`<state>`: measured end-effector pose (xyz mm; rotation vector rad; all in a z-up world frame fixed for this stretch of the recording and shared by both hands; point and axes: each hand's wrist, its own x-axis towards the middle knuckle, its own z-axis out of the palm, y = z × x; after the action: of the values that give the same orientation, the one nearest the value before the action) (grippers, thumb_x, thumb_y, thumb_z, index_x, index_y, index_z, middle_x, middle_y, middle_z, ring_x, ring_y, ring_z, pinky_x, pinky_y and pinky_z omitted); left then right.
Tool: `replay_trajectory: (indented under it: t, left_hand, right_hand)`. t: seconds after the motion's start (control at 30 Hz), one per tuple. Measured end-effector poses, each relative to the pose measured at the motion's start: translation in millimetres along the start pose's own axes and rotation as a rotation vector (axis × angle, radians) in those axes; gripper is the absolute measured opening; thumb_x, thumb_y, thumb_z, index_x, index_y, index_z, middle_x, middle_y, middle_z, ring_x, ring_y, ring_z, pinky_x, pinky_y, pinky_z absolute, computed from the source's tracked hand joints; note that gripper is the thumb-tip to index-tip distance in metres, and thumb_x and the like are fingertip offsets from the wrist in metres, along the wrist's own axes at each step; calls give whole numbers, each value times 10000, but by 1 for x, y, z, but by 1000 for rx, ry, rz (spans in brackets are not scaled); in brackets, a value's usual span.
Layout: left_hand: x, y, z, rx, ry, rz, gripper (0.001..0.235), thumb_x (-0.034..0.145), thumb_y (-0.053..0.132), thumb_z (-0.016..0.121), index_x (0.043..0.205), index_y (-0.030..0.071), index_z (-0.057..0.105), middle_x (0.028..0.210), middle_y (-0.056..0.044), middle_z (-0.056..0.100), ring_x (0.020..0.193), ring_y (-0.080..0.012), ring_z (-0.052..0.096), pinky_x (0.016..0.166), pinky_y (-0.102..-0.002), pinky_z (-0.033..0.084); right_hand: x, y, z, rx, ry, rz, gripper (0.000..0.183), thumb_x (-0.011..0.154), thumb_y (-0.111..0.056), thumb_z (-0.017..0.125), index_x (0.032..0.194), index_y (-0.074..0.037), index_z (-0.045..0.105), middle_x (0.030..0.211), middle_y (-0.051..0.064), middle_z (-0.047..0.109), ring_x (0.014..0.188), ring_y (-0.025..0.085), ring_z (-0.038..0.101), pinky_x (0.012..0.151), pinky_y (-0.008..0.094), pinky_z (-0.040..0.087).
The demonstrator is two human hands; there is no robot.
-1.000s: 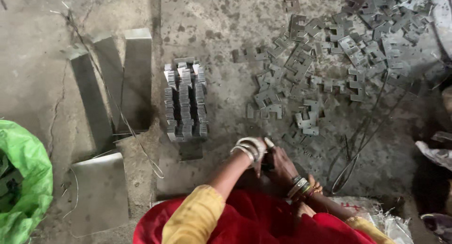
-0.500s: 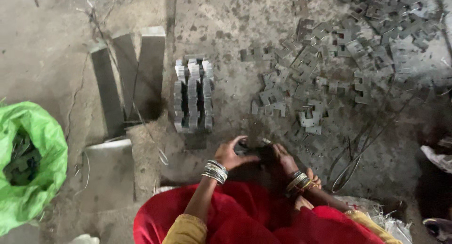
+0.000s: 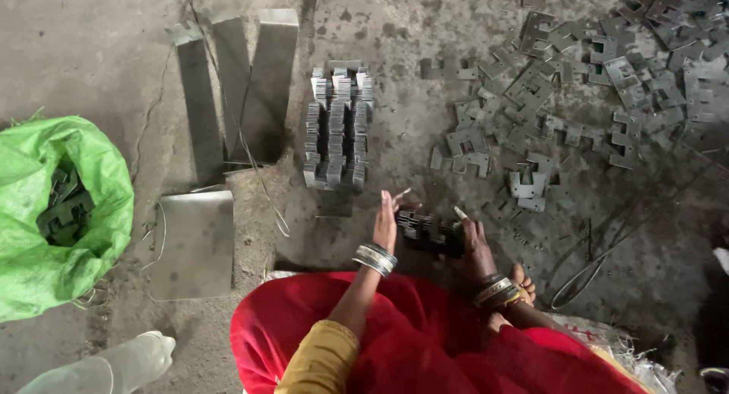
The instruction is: The person stacks L-shaped and E-shaped metal pieces by hand from a large pile on the floor into neat piles, and moves long flat metal strips.
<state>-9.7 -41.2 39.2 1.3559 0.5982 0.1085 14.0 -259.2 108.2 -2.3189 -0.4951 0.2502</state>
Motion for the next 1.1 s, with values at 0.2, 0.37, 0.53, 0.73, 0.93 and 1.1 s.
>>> replay_trajectory:
  t: [0.2, 0.37, 0.53, 0.73, 0.93, 1.1]
  left_hand:
    - [-20, 20, 9, -450, -241, -113, 881, 1049, 715, 188, 1585, 55, 419, 1557, -264, 479, 1430, -301, 430, 1195, -396, 242]
    - [-34, 28, 18, -367, -197, -28, 882, 1032, 732, 197, 1584, 91, 445, 1500, -282, 555, 1417, -340, 487, 1237, -386, 293]
    - [-27, 22, 18, -365, -99, -160, 961, 902, 810, 188, 1603, 174, 356, 1686, -102, 288, 1535, -189, 239, 1229, -391, 97]
    - [-28, 38, -8, 196, -337, -60, 947, 841, 656, 593, 1600, 164, 313, 1629, -193, 359, 1486, -329, 367, 1202, -483, 314]
    - [-51, 62, -24, 850, -432, 267, 1175, 682, 79, 856, 1637, 208, 184, 1547, -193, 407, 1413, -435, 398, 1154, -488, 408]
    - [-42, 43, -24, 954, -380, 377, 1140, 701, -20, 789, 1620, 207, 153, 1444, -211, 489, 1342, -453, 465, 1159, -516, 402]
  right_hand:
    - [-6, -17, 1, 58, 86, -99, 974, 675, -77, 782, 1535, -47, 326, 1522, 336, 314, 1361, 534, 389, 1074, 511, 447]
    - [-2, -24, 4, 37, 78, -134, 1042, 661, -110, 829, 1558, -36, 303, 1562, 331, 266, 1450, 532, 300, 1164, 526, 370]
    - [0, 0, 10, 82, 21, 60, 989, 622, -163, 835, 1464, -13, 336, 1421, 298, 400, 1240, 492, 486, 1004, 509, 461]
    - [20, 49, 17, -72, -36, -80, 734, 713, -126, 727, 1402, -75, 478, 1330, 233, 525, 1206, 468, 562, 982, 480, 533]
    - [38, 31, -16, -213, -252, -190, 830, 752, -28, 645, 1544, -129, 421, 1386, 236, 519, 1180, 451, 576, 959, 482, 521]
    - [38, 20, -29, -200, -334, -164, 815, 707, -147, 769, 1454, -133, 443, 1381, 216, 535, 1214, 460, 550, 978, 504, 499]
